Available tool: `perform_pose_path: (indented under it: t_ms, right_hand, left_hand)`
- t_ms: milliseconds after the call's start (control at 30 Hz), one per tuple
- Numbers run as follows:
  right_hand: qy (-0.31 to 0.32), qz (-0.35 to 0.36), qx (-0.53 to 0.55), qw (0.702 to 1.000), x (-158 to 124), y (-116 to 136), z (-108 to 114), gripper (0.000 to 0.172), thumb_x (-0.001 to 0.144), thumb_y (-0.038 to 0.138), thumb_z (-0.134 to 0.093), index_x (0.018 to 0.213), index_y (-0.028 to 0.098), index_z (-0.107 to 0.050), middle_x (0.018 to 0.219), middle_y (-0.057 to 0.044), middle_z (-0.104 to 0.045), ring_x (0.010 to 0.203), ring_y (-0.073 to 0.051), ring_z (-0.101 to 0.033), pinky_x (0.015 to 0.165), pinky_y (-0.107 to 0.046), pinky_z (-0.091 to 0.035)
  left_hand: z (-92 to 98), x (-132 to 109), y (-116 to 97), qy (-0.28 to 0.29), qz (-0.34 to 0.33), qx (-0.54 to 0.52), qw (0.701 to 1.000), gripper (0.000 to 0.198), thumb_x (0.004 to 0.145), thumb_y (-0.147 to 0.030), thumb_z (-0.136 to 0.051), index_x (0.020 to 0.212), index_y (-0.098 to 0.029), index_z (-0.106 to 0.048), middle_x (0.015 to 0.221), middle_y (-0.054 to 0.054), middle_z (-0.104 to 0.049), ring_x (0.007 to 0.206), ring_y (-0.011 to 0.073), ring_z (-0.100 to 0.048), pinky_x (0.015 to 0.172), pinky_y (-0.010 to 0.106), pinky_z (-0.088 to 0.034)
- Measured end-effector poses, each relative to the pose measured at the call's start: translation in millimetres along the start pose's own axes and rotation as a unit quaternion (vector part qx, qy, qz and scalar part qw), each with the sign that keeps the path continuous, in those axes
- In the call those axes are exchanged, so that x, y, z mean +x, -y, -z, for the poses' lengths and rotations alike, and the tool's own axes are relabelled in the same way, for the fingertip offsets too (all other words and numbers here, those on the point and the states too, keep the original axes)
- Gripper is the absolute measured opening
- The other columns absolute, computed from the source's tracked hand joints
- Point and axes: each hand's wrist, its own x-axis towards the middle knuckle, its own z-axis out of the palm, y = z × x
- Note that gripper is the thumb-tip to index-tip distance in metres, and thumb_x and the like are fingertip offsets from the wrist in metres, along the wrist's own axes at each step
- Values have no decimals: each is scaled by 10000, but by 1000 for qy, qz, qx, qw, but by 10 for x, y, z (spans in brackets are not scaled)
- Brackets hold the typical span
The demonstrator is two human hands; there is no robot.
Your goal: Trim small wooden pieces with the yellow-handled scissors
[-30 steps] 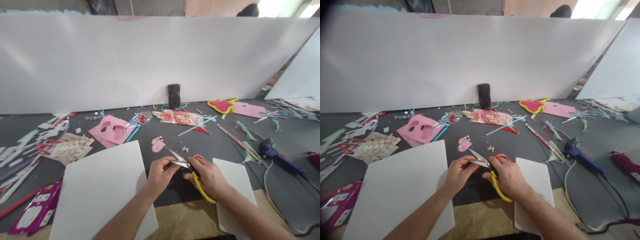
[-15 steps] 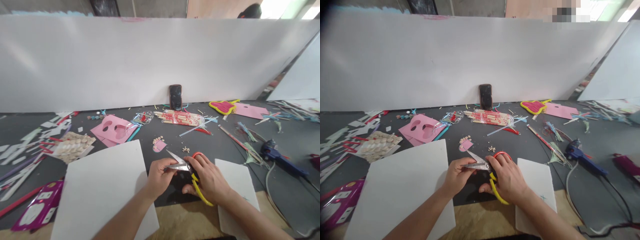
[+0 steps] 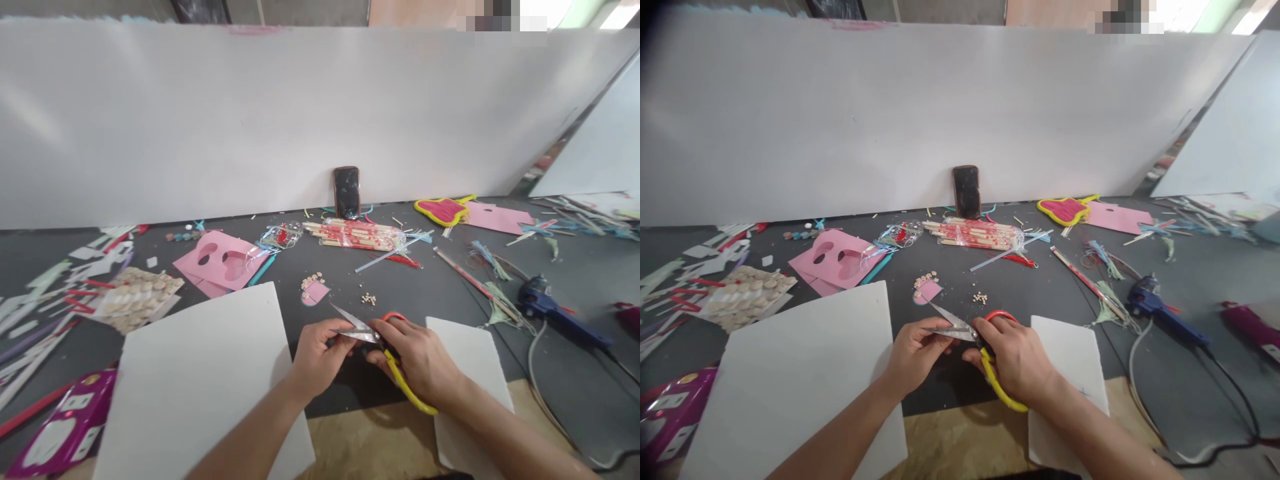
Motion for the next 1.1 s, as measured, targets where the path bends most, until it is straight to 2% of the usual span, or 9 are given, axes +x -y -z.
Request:
perform_pose_path:
  t_ms: [133,267,500,600,800,967,1100]
  right_hand:
    - [12,-9,-4,1000,-23,21,4,366,929,459,-382,1098,179,-545,847,-81,-663,762,-217,-629,611,-296,-441]
    - [-4,-15,-11,1000,-24,37,-6,387,917,478,-401,1131,183,-533,884,-92,-651,797,-222,-622,635,-301,-448]
    - [-16,-14,-29,999,27,63,-11,723,733,694,-535,1226,168,-477,993,-133,-579,880,-287,-586,702,-392,-478]
    - [-20,-5,-20,1000,28,83,-3,774,698,698,-570,1235,149,-468,998,-141,-562,906,-297,-567,746,-418,-478]
    - [-17,5,-12,1000,20,58,-29,719,740,659,-564,1236,146,-476,1009,-148,-573,925,-300,-562,765,-422,-477]
    - [-1,10,14,1000,-1,1,-39,517,872,549,-457,1221,168,-485,960,-117,-618,842,-249,-603,695,-351,-478]
    - [18,3,14,1000,-15,-6,-26,410,913,477,-415,1202,196,-489,920,-94,-636,805,-235,-616,642,-322,-457]
  left_hand:
    - [0,2,-33,-3,-28,36,999,186,814,-262,-583,713,-151,-693,663,34,-668,616,139,-605,574,196,-464]
    - [-2,-4,-5,-13,-21,56,998,167,804,-249,-589,716,-153,-692,626,16,-645,586,127,-579,551,189,-434]
    - [31,-28,-1,-20,-40,61,997,151,786,-145,-548,714,-151,-681,578,-8,-615,559,112,-565,552,177,-419]
    - [51,-31,-43,2,-58,69,996,177,787,-119,-527,747,-154,-696,597,-4,-642,571,112,-583,559,173,-422]
    - [85,-10,-56,26,-47,90,995,180,781,-116,-531,725,-157,-697,584,-3,-653,563,113,-598,552,170,-423]
    - [68,-1,-39,37,-29,81,996,177,807,-172,-542,719,-156,-694,594,4,-654,563,116,-594,556,176,-438]
    - [29,-5,-21,42,-11,39,998,184,817,-171,-524,751,-154,-695,643,14,-670,567,117,-602,546,174,-461]
